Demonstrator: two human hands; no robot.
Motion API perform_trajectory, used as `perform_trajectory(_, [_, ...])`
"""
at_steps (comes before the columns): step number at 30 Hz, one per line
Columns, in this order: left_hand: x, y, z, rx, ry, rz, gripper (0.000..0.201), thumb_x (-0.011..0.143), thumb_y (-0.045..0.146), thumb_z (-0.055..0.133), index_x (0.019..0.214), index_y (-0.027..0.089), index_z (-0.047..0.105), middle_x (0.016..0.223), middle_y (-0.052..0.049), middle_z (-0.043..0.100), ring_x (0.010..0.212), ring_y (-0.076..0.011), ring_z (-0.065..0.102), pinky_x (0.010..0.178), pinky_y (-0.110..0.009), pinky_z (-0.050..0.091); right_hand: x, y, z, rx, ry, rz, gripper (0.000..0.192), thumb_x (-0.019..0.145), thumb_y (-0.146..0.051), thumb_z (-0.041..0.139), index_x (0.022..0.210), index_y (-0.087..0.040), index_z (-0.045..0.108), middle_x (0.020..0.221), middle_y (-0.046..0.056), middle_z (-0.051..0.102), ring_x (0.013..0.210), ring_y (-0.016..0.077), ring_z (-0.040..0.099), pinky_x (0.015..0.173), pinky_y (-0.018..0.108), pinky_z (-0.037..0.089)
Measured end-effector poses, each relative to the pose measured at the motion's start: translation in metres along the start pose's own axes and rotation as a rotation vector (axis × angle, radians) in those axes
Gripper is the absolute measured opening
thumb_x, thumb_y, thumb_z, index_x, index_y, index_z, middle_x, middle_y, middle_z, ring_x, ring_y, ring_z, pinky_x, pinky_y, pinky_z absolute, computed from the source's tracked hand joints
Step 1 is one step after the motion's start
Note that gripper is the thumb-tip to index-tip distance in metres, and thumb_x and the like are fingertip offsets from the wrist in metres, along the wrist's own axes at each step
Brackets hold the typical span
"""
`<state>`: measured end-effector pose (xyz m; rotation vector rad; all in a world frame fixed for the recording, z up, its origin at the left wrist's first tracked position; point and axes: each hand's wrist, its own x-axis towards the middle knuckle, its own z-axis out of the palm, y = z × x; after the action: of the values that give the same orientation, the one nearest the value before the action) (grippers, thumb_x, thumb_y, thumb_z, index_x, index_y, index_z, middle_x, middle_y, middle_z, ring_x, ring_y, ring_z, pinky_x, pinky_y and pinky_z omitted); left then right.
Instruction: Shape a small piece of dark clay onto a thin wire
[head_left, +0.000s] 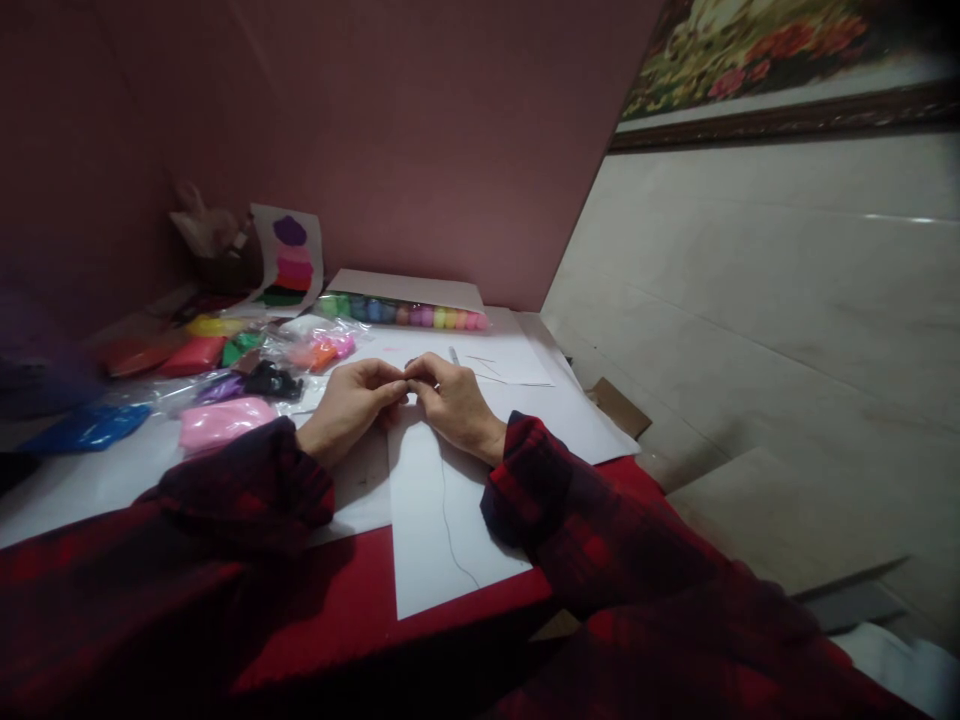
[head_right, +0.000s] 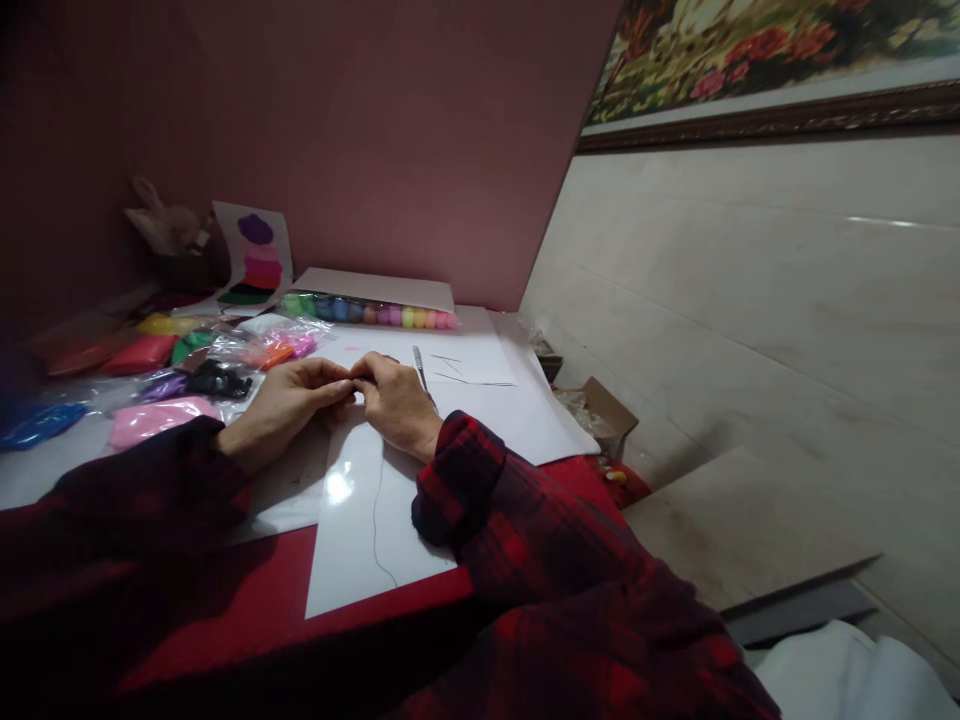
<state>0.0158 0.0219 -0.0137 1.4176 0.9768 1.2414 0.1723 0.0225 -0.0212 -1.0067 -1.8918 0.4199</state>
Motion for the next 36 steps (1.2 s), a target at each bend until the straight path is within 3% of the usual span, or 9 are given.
perform_trajectory(7, [0.002,0.004,0.001,-0.032,0.095,0.066,0.021,0.061,0.029,0.078,0.069,0.013,0.067,0.055,-0.001,0.064,0.042,-0.0114,0.054,0.041,-0.023,0.043,0.001,-0.004,0.001,0.146,0.083,0.042,0.008,0.088,-0.015,0.057,0.085,-0.02,0.062,0.078,-0.001,0.065,0.073,0.0135,0.062,0.07,0.027,0.049])
perform_trajectory(13, [-0.001,0.008,0.002,-0.11,0.137,0.053,0.02,0.059,0.027,0.078,0.069,0.012,0.069,0.054,0.0,0.063,0.041,-0.0104,0.053,0.04,-0.023,0.043,0.0,-0.006,0.001,0.252,0.068,0.077,0.007,0.088,-0.018,0.055,0.089,-0.021,0.061,0.076,-0.002,0.063,0.066,0.0117,0.06,0.061,0.025,0.049])
perform_trajectory(19, [0.0,0.006,0.003,-0.2,0.209,0.08,0.023,0.059,0.025,0.078,0.074,0.011,0.068,0.055,-0.001,0.065,0.044,-0.0115,0.056,0.041,-0.023,0.045,0.002,-0.007,0.001,0.272,0.171,0.195,0.009,0.087,-0.016,0.054,0.091,-0.021,0.061,0.072,-0.003,0.061,0.058,0.01,0.057,0.055,0.023,0.048])
perform_trajectory(22, [-0.001,0.007,0.003,-0.237,0.147,0.037,0.027,0.058,0.024,0.081,0.078,0.011,0.068,0.057,-0.001,0.066,0.045,-0.0121,0.058,0.042,-0.023,0.046,0.002,-0.005,0.0,0.271,0.177,0.214,0.007,0.088,-0.017,0.056,0.091,-0.021,0.061,0.07,-0.004,0.061,0.056,0.0098,0.056,0.056,0.024,0.049])
perform_trajectory(27, [-0.005,0.011,0.005,-0.176,0.031,-0.012,0.032,0.06,0.028,0.084,0.084,0.01,0.071,0.061,-0.003,0.069,0.045,-0.0121,0.058,0.044,-0.024,0.046,0.003,-0.001,0.0,0.174,0.213,0.073,0.007,0.086,-0.018,0.062,0.082,-0.021,0.067,0.08,0.0,0.064,0.078,0.0142,0.062,0.075,0.029,0.053])
perform_trajectory(32, [-0.004,0.009,0.004,-0.114,0.016,0.017,0.026,0.062,0.031,0.083,0.077,0.011,0.073,0.06,-0.002,0.068,0.044,-0.0108,0.055,0.044,-0.024,0.044,0.002,0.001,0.002,0.267,0.12,0.097,0.012,0.091,-0.023,0.057,0.09,-0.02,0.068,0.08,0.0,0.065,0.068,0.0118,0.061,0.064,0.026,0.053])
perform_trajectory(36, [-0.003,0.008,0.003,-0.097,0.052,0.046,0.027,0.062,0.033,0.085,0.073,0.012,0.071,0.059,-0.001,0.066,0.046,-0.0107,0.056,0.045,-0.023,0.043,0.001,-0.002,0.001,0.236,0.111,0.047,0.013,0.089,-0.028,0.064,0.098,-0.019,0.068,0.087,0.002,0.069,0.073,0.0125,0.063,0.069,0.028,0.054])
